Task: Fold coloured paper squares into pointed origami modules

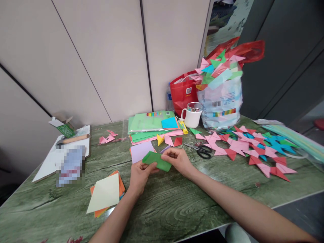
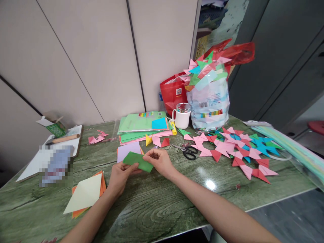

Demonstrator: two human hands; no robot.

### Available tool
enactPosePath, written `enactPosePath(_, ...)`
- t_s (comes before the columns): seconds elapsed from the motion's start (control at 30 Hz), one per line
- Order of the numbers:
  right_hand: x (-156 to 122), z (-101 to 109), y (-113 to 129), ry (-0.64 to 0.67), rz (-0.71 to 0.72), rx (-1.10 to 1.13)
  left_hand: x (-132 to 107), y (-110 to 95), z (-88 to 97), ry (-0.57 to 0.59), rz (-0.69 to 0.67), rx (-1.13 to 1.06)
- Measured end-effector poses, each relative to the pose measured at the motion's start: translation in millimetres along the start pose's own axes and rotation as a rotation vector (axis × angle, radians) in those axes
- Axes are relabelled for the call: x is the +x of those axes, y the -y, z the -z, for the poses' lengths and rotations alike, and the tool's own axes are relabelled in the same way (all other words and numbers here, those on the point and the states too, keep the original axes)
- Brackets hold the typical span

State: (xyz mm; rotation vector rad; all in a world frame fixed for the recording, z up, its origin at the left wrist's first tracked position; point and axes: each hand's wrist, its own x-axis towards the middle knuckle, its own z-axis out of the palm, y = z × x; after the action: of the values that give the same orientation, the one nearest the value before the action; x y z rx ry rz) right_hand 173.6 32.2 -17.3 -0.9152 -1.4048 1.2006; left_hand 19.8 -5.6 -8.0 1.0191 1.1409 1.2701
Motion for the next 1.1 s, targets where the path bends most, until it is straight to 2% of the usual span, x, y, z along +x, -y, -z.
enactPosePath(0.27, 1.3, 3.5, 0.3, 0.003, -0.023, 0.021, 0.2, -5.9, 2.4, 0.0, -0.062, 0.061)
enactPosePath(0.4, 2.1, 4.6, 0.3, 0.012, -0.04, 0.027, 1.2, -8.9, 5.0, -0.033, -0.066, 0.019)
enactPosePath(0.8, 1.7, 2.6, -0.2, 0.025, -0.058, 0.04, 3.9, -1.2, 8.6, -0.072, -0.098, -0.028)
enactPosePath(1.1, 2.8, 6.7, 1.1, 0.057, -0.016, -0.062, 2.8, -8.4, 8.5, -0.035, -0.156, 0.105)
